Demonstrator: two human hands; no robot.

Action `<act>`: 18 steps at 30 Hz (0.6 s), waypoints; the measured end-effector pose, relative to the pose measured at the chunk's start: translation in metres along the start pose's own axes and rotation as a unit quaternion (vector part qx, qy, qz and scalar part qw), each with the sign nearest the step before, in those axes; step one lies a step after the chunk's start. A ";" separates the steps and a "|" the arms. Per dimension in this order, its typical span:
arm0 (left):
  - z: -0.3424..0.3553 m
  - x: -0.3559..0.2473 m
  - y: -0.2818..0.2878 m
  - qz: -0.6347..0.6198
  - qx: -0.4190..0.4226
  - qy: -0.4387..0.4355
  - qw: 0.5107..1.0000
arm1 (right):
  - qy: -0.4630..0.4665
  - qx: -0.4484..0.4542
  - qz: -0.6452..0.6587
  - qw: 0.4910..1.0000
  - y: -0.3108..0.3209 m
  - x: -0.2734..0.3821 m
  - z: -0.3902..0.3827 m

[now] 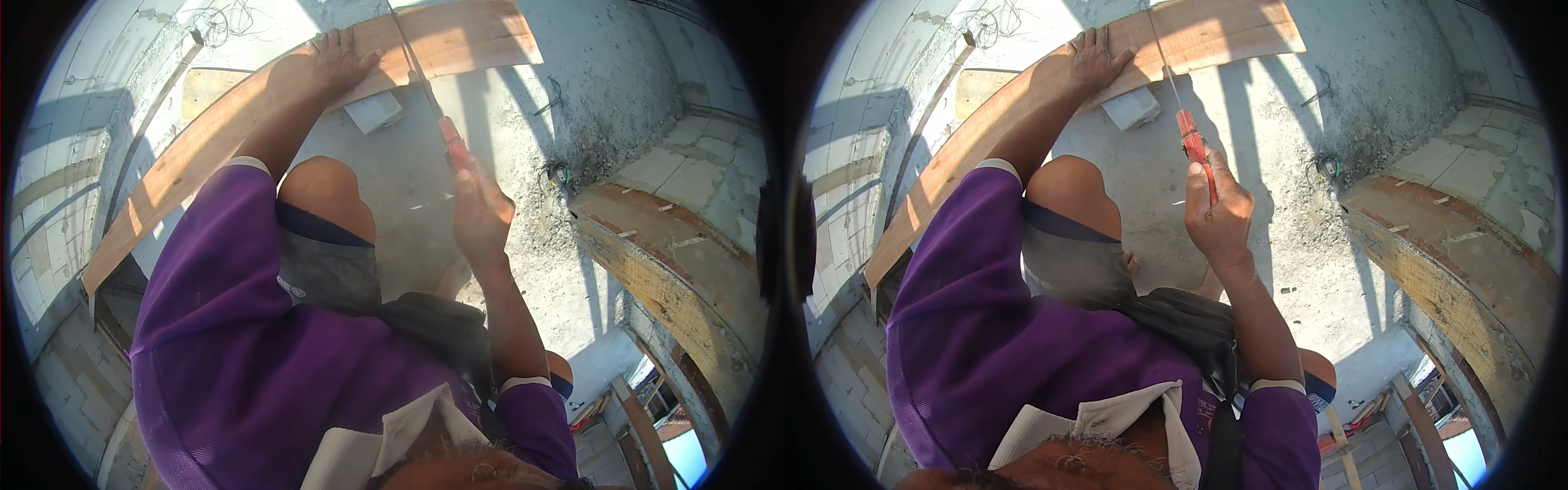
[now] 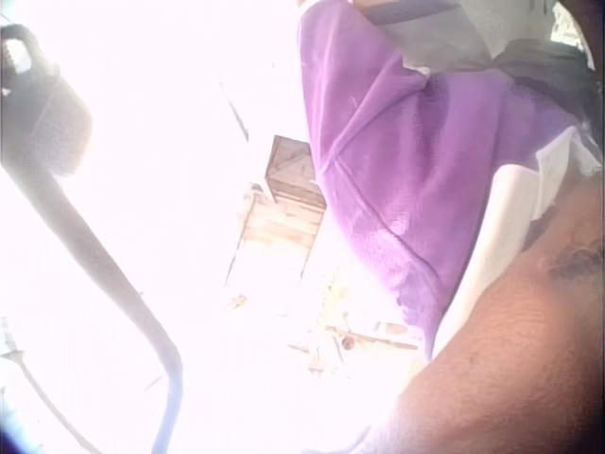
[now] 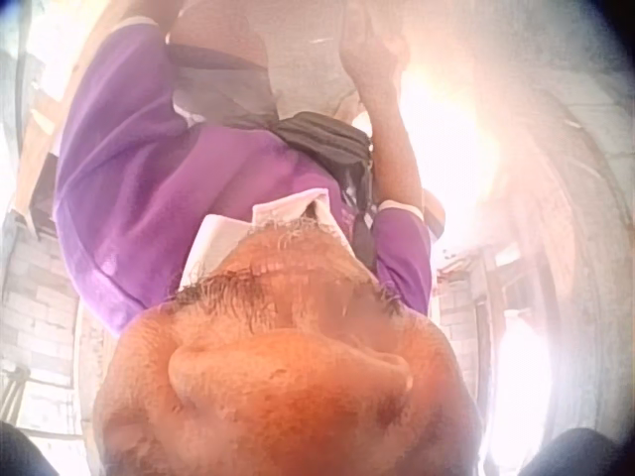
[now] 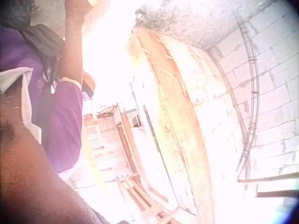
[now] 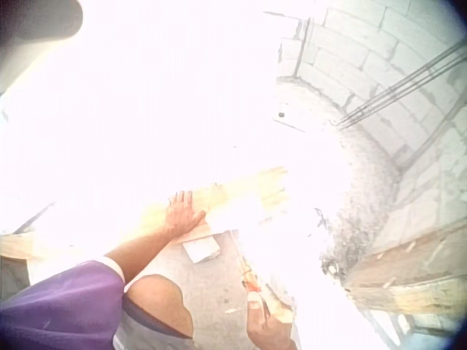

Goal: The person measures a wooden board with a tape measure, marks a line with a marker, and سپس cuts the board using a hand saw while supporting the wood with their other hand and knee.

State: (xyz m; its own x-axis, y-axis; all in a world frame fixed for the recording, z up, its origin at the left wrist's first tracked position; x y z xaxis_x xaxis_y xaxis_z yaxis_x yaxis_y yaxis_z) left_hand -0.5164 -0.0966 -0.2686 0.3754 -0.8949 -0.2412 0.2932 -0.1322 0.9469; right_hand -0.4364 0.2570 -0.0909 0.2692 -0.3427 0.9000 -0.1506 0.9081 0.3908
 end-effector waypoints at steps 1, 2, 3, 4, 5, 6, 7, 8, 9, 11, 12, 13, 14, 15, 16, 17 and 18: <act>0.001 -0.002 0.002 -0.003 -0.011 -0.006 1.000 | -0.014 0.009 0.009 1.000 -0.008 0.000 0.002; 0.001 -0.003 0.003 0.002 -0.012 0.000 1.000 | -0.029 0.018 0.017 0.999 -0.014 0.002 0.002; 0.002 -0.004 0.002 0.014 -0.006 0.013 1.000 | -0.003 0.055 -0.005 0.998 -0.025 0.010 0.003; 0.002 -0.005 0.002 0.008 -0.013 0.001 1.000 | 0.008 0.088 -0.028 0.996 -0.033 0.017 0.002; 0.003 -0.007 0.001 0.001 -0.015 -0.003 1.000 | 0.027 0.088 -0.023 0.995 -0.039 0.028 0.002; 0.002 -0.005 0.001 0.008 -0.018 0.005 1.000 | 0.057 0.089 -0.073 0.992 -0.041 0.038 0.001; 0.001 -0.004 0.000 -0.020 -0.018 0.012 1.000 | 0.114 0.138 -0.117 0.977 -0.048 0.050 -0.002; 0.000 -0.001 0.002 -0.031 -0.034 0.027 0.999 | 0.069 0.074 -0.110 0.989 -0.038 0.052 -0.001; -0.003 0.000 0.001 -0.042 -0.010 0.027 0.999 | 0.053 0.039 -0.077 0.995 -0.030 0.055 -0.001; -0.006 0.001 0.006 -0.024 -0.011 0.045 0.999 | -0.172 0.028 -0.066 0.983 -0.010 0.032 -0.006; -0.008 -0.001 0.008 -0.022 -0.014 0.048 0.999 | -0.215 -0.008 -0.012 0.976 0.002 0.022 -0.009; -0.007 0.000 0.007 -0.027 -0.008 0.056 0.998 | -0.237 -0.031 -0.001 0.971 0.012 0.011 -0.008; -0.006 0.002 0.004 -0.046 0.008 0.069 0.997 | -0.232 -0.029 -0.021 0.972 0.016 0.000 -0.010; -0.005 0.006 0.003 -0.052 0.002 0.064 0.997 | -0.185 -0.038 -0.005 0.982 0.018 -0.005 -0.008; -0.005 0.007 0.002 -0.064 -0.003 0.058 0.996 | -0.219 -0.052 -0.028 0.974 0.019 -0.016 -0.012; -0.007 0.009 -0.003 -0.101 0.028 0.052 0.993 | -0.208 -0.055 -0.034 0.976 0.015 -0.020 -0.010; -0.008 0.014 0.000 -0.073 -0.001 0.058 0.996 | -0.230 -0.075 -0.047 0.969 0.010 -0.025 -0.010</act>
State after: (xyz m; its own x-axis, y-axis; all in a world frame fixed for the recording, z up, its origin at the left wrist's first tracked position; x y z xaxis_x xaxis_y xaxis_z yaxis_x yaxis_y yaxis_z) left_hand -0.5042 -0.1058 -0.2737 0.4271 -0.8114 -0.3990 0.3538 -0.2562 0.8996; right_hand -0.4355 0.2771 -0.1109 -0.1821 -0.4661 0.8658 0.0037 0.8802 0.4746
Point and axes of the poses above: each hand's wrist, its own z-axis towards the middle knuckle, its own y-axis out of the back of the hand, x = y × z, the point moved 5 cm from there along z, towards the middle knuckle, and after that the axes turned 8 degrees about -x, right-handed, at the moved point
